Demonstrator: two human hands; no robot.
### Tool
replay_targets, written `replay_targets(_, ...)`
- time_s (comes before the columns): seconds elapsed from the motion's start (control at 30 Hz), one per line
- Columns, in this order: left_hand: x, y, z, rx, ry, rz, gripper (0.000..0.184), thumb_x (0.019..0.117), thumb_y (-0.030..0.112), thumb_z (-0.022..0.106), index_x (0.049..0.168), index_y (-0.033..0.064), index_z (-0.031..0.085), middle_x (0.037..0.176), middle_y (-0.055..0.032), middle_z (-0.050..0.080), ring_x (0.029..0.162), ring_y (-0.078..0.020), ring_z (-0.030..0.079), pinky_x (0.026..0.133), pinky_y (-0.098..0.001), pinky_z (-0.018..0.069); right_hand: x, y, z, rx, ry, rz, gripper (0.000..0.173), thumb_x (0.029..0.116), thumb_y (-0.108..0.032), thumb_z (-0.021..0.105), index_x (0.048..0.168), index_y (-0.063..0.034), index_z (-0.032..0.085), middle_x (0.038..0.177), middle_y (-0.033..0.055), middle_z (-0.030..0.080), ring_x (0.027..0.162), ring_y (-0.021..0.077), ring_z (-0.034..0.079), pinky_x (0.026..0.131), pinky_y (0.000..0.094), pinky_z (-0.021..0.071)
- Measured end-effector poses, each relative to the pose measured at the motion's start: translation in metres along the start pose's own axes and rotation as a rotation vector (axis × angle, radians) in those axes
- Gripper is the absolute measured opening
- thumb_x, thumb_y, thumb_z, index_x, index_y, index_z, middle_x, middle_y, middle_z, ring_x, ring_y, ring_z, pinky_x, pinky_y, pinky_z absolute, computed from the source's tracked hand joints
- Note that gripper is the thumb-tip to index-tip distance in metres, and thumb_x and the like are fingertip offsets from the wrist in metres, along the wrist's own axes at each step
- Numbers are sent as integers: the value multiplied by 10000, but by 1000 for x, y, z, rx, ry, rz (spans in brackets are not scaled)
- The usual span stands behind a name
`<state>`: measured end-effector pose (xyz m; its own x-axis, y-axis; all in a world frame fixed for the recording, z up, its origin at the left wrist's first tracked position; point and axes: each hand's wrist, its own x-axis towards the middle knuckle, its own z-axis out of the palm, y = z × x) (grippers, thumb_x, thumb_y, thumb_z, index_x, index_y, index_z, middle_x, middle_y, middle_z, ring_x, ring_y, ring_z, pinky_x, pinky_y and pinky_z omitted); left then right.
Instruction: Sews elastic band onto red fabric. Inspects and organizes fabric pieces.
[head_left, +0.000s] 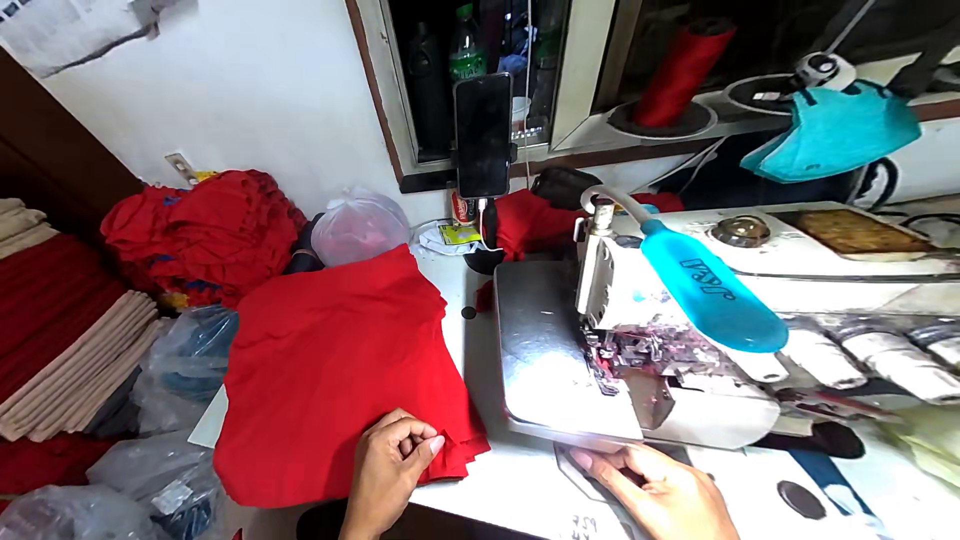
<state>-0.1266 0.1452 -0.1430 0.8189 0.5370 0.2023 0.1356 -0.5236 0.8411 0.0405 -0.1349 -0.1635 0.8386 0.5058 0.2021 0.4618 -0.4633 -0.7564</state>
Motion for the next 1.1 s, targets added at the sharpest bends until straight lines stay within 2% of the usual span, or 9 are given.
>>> replay_targets(0.13,0,-1,0,-4,6,10,146,870,301,765,891,161,800,825,91,674,660,29,560,570,-141,464,0,-1,-1,0,-7,-2,406,913,-415,737,771,-34,754,777,119,727,733,240,688,701,490,529)
replay_targets(0.57,0,-1,0,4,9,20,146,871,306,766,890,165,800,823,94,674,659,30,562,570,-142,464,0,0,0,-5,0,-8,421,914,-431,734,765,-38,751,759,108,717,702,227,670,676,478,520)
replay_targets(0.67,0,-1,0,11,11,35,139,873,297,762,890,164,799,835,91,682,665,29,568,573,-142,471,0,-2,-1,1,-6,11,416,910,-424,736,768,-33,753,764,117,720,713,241,677,684,498,522)
replay_targets(0.87,0,-2,0,9,3,32,144,877,302,757,896,166,799,836,91,680,663,26,568,570,-141,468,0,1,3,-16,35,-3,423,900,-452,730,751,-56,751,733,82,710,679,203,656,654,457,512)
replay_targets(1.1,1,-2,0,7,-4,14,142,875,302,757,893,168,798,836,91,679,664,22,572,570,-146,472,1,2,4,-33,51,-9,439,889,-487,716,730,-79,746,716,60,702,663,189,652,635,456,507)
